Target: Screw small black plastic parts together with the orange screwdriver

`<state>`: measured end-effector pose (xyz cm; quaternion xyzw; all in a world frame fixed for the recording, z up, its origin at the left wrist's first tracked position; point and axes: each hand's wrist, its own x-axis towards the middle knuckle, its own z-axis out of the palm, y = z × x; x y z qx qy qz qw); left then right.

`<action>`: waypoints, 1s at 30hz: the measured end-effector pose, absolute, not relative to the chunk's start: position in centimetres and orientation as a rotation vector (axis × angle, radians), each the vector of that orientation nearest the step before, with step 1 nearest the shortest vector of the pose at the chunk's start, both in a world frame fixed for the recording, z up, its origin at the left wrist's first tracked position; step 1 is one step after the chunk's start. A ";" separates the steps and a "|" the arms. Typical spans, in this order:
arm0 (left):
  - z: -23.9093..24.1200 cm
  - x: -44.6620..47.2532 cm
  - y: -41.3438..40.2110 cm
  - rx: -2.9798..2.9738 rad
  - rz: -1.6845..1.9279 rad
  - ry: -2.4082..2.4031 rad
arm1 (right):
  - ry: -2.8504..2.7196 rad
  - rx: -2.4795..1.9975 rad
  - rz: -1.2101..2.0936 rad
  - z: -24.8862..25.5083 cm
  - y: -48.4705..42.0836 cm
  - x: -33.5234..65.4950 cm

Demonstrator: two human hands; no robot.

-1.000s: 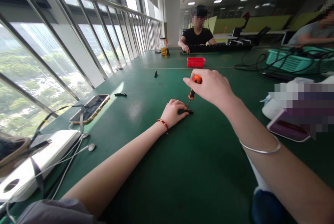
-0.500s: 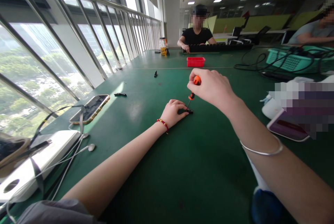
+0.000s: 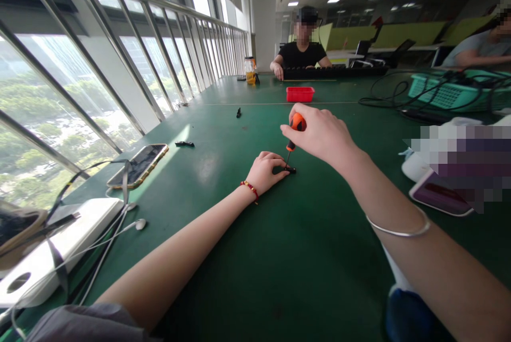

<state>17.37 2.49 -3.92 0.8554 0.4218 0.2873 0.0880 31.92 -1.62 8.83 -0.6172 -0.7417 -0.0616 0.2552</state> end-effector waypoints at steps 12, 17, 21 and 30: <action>-4.0 17.4 2.6 2.551 0.855 1.262 | -1.961 -1.718 -0.189 8.7 -1.7 31.7; -3.8 17.4 2.5 2.544 0.847 1.264 | -1.953 -1.703 -0.190 8.8 -1.8 31.6; -3.8 17.4 2.4 2.545 0.841 1.263 | -1.962 -1.688 -0.195 8.8 -1.8 31.6; -3.9 17.4 2.5 2.542 0.853 1.267 | -1.956 -1.692 -0.174 8.8 -1.7 31.8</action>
